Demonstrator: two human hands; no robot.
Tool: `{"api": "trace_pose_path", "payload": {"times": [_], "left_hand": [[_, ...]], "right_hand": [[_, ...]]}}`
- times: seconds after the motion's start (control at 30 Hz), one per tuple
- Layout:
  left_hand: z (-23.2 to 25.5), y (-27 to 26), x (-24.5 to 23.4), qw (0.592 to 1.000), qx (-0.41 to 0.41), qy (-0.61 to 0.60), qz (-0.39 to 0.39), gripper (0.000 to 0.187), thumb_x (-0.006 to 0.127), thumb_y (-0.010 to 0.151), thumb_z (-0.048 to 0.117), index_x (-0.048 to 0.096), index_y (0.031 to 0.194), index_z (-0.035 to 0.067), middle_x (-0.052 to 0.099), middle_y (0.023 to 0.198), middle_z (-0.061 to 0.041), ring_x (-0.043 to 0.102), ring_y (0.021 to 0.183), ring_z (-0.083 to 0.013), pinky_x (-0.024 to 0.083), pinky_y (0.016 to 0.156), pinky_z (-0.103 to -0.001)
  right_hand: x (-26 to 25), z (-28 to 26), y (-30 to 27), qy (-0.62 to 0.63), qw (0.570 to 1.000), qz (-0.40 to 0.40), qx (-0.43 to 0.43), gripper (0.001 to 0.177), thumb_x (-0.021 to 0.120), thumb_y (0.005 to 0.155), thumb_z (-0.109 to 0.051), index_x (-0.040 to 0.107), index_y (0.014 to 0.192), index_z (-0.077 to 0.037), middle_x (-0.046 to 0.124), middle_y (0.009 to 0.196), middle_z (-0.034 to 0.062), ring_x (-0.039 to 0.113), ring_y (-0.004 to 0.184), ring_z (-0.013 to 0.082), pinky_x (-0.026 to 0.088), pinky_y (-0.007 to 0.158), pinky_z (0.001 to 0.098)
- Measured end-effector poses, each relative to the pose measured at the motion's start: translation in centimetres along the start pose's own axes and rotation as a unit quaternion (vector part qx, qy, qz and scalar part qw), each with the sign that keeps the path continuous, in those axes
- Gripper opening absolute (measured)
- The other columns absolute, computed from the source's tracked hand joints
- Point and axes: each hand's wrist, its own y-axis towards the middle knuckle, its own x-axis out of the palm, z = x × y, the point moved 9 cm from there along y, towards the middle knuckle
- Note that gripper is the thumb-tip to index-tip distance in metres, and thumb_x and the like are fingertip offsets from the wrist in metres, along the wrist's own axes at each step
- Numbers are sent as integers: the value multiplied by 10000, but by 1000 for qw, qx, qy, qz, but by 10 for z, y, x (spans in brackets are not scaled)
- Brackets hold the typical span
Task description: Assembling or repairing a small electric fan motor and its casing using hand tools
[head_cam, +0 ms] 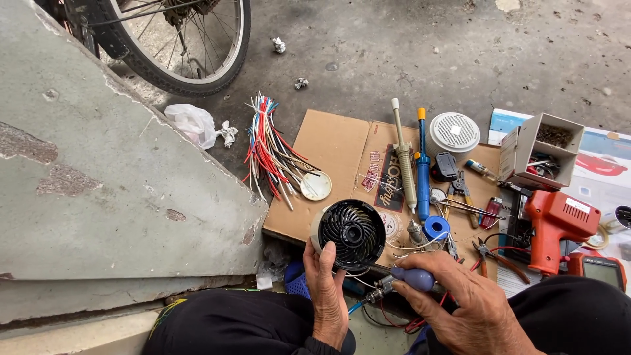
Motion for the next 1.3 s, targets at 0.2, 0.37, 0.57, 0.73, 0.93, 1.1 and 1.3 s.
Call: {"api": "trace_pose_path", "payload": {"times": [0.2,0.37,0.57,0.73,0.93,1.1,1.3], "left_hand": [[-7,7,-5,1000,-2,8,2,888,746,796,379,527,1651,276,578,1710,20,523,1602,-249,395,1249,-604],[3,-2,4,1000,-7,7,13,941,735,803,374,472,1702,277,597,1672,36,552,1568,-245,384,1274,-586],[1,-6,10,998,-55,22,32,968,717,790,450,446,1706,295,509,1771,44,482,1641,-231,453,1239,-592],[3,-6,8,997,-66,-14,42,899,715,812,403,504,1671,242,617,1674,-34,571,1573,-245,480,1256,-547],[-10,-2,13,997,-72,-13,-2,967,740,785,313,461,1708,236,628,1672,-16,591,1536,-267,470,1232,-574],[-29,19,2,998,-51,-28,-12,1008,785,784,249,432,1727,208,665,1608,-87,651,1458,-310,554,1117,-562],[-21,8,6,998,-63,8,-14,1009,792,772,292,443,1718,233,675,1609,-45,640,1478,-265,491,1181,-555]], "right_hand": [[-6,-5,-3,25,998,48,-18,374,890,865,-316,785,1205,-204,882,1128,-72,820,929,79,629,812,280],[9,23,1,96,991,18,96,333,883,872,-294,827,1197,-249,926,1122,-84,861,995,61,621,882,249],[56,2,21,191,979,41,-56,97,784,966,-85,784,1063,-83,837,998,32,807,931,146,623,896,292],[86,32,15,99,993,-61,23,247,780,970,-202,821,1208,-151,892,1189,26,870,1064,145,671,1056,289],[10,-33,61,50,990,90,-96,296,657,1061,-173,658,1355,-137,839,1214,55,853,923,141,707,776,270],[19,-17,76,39,995,96,-6,236,710,1044,-235,745,1270,-178,821,1211,-76,860,1037,130,612,849,330],[38,4,81,99,990,98,19,237,724,1038,-196,723,1262,-120,839,1196,11,879,1033,159,667,899,297]]}}
